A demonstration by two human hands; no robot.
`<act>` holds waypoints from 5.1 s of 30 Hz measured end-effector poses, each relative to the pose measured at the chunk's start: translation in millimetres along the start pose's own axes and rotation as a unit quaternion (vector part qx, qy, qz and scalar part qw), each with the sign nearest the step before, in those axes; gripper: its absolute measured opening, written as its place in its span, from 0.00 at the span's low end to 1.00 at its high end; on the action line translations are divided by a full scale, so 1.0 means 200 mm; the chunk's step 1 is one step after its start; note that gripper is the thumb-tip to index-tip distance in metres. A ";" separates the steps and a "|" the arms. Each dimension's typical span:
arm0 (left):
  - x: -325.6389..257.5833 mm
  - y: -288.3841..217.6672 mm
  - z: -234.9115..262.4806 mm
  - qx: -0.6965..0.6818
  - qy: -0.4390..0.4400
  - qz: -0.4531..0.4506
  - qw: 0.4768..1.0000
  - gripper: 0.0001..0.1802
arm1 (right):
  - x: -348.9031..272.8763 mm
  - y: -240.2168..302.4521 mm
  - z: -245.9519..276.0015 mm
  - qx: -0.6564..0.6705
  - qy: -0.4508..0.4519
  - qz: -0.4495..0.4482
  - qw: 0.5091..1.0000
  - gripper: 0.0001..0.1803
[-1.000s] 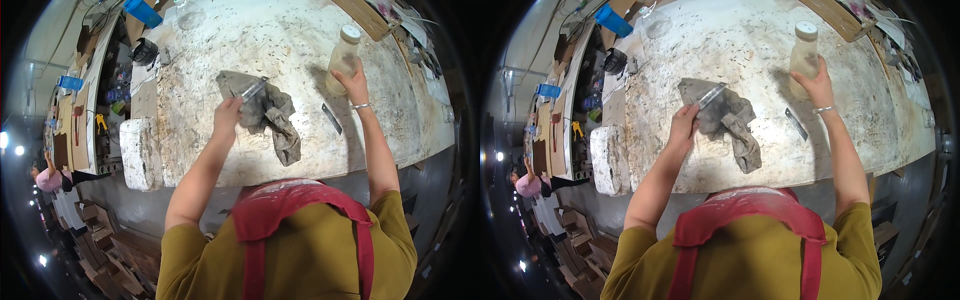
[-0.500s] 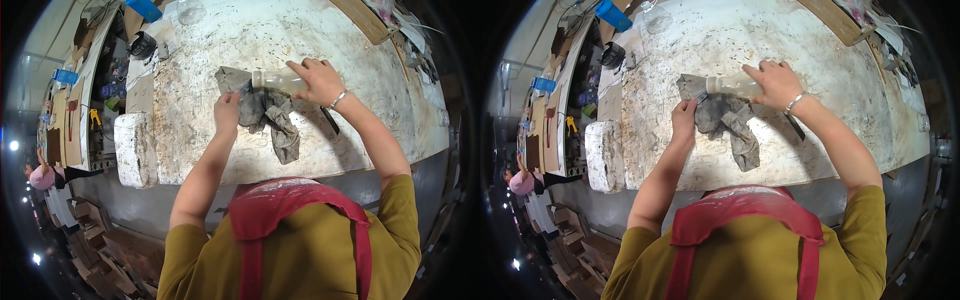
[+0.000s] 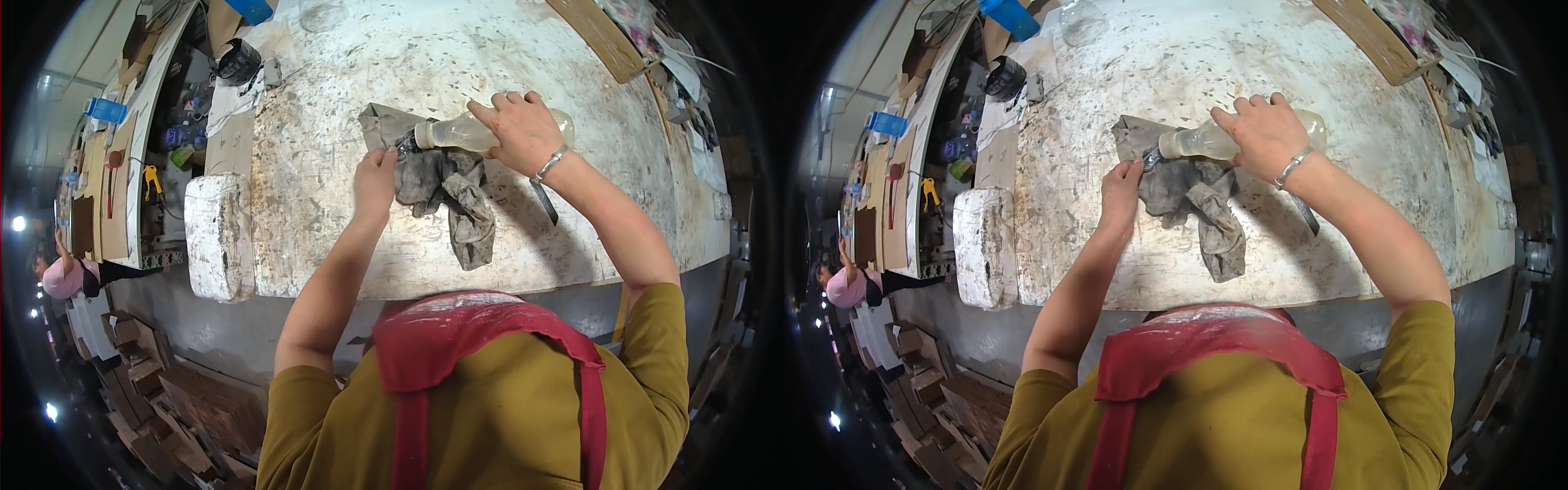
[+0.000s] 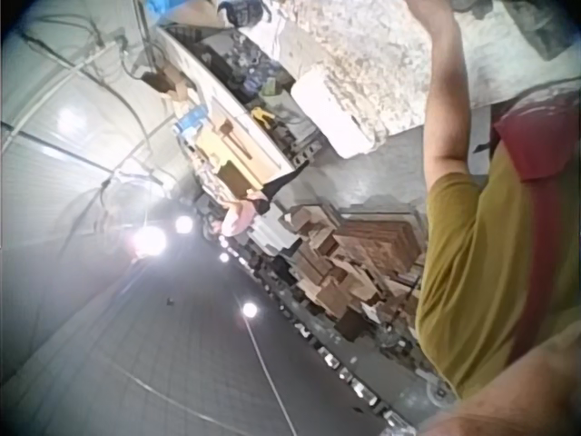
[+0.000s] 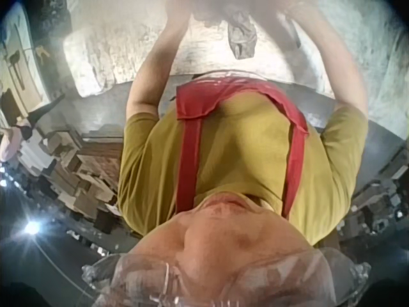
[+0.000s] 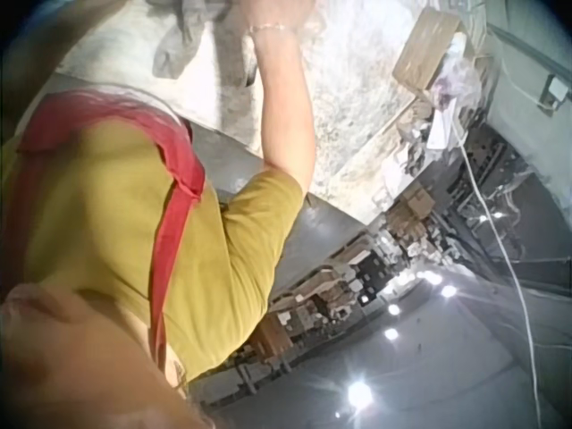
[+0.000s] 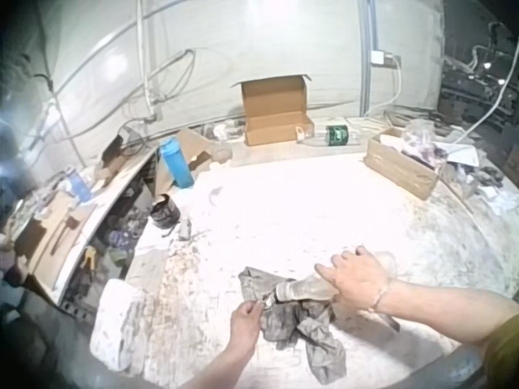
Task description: The person cleans a metal latch using a cloth and liquid. They pour liquid from a bottle onto the cloth, rub the latch repeatedly, and then clean a second small metal component by hand.
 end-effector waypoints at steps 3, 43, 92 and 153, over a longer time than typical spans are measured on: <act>-0.01 -0.02 0.03 0.030 0.027 0.042 0.998 0.18 | 0.01 -0.02 0.01 -0.023 0.031 -0.038 0.999 0.39; -0.14 -0.25 0.19 0.414 -0.025 -0.529 0.740 0.11 | -0.14 -0.05 -0.10 0.033 -0.004 0.003 0.999 0.38; -0.09 -0.07 0.00 -0.050 0.176 0.195 0.963 0.06 | 0.24 0.29 -0.24 0.308 -0.233 -0.063 0.920 0.07; -0.12 -0.36 -0.10 -0.130 0.246 0.153 0.948 0.06 | 0.03 0.15 -0.46 0.171 -0.199 -0.214 0.941 0.23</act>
Point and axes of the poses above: each hand's wrist, its own x-axis towards the middle knuckle, its own z-axis out of the back of the hand, y = z × x, the point moved 1 cm from there along x, towards the middle knuckle, and after that the axes turned 11 degrees about z, right-handed, at the moved point
